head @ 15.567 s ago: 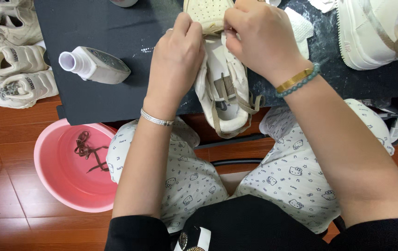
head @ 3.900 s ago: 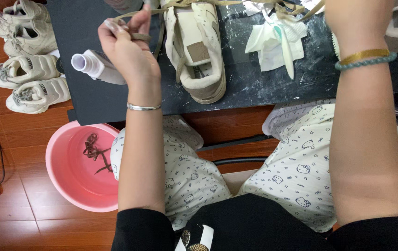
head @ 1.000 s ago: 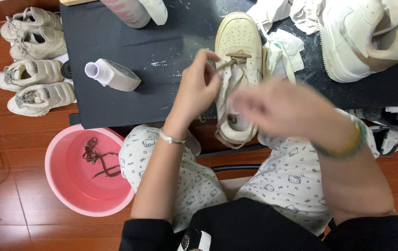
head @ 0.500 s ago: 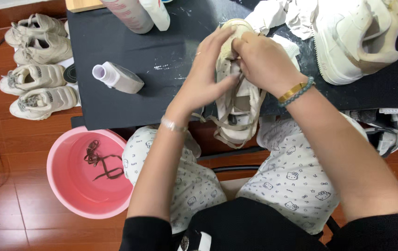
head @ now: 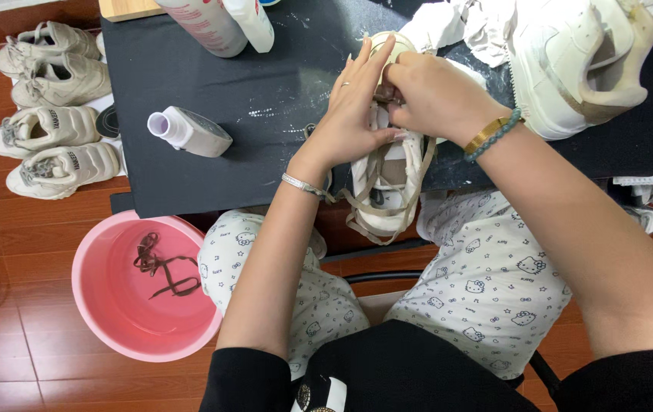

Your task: The person removes the laces from a white sneaker, places them in a pink basin, and then uses a toothbrush to scrub the shoe's surface. The person then re-laces the shoe.

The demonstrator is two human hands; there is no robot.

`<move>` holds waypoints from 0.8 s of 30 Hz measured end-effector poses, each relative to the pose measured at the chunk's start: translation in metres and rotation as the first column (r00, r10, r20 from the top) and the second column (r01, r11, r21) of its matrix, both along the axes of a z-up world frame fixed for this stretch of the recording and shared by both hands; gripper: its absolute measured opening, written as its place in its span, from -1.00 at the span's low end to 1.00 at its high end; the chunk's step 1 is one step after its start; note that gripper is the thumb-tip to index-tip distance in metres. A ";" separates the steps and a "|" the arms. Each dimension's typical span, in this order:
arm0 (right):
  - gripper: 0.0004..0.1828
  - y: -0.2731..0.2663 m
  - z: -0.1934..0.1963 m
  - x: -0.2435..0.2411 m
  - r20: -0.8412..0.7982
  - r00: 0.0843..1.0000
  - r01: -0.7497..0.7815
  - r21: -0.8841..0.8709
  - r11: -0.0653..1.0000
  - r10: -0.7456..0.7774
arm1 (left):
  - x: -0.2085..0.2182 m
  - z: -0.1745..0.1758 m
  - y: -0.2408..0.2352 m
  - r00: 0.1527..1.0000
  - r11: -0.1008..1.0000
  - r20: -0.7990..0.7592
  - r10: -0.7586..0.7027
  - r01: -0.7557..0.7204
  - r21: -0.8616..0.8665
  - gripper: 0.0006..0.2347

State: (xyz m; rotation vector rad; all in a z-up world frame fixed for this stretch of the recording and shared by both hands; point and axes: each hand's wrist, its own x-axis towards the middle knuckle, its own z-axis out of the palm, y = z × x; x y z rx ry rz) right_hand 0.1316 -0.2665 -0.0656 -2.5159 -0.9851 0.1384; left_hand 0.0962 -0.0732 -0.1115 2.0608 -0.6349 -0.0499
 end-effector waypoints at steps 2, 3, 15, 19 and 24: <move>-0.78 0.002 -0.001 0.000 -0.020 1.000 0.000 0.017 1.000 0.000 | 0.000 -0.002 0.000 0.999 1.000 -0.028 0.020 -0.020 0.017 0.07; -0.80 0.001 -0.001 0.001 -0.011 1.000 0.010 0.006 1.000 -0.010 | 0.000 -0.003 0.000 0.999 0.999 -0.042 0.031 -0.030 0.026 0.07; -0.73 0.005 -0.001 -0.011 0.245 0.969 0.024 0.005 1.000 -0.025 | 0.003 -0.020 0.002 0.998 1.000 -0.053 0.019 -0.020 -0.011 0.09; -0.83 0.009 -0.012 -0.013 0.420 0.906 0.017 -0.151 0.988 0.049 | 0.009 -0.023 -0.001 0.994 0.999 -0.100 0.048 -0.047 0.015 0.16; -0.87 -0.004 -0.011 -0.016 0.563 0.820 -0.022 -0.147 0.989 0.102 | 0.008 -0.020 0.000 0.993 0.999 -0.116 0.025 -0.021 0.040 0.18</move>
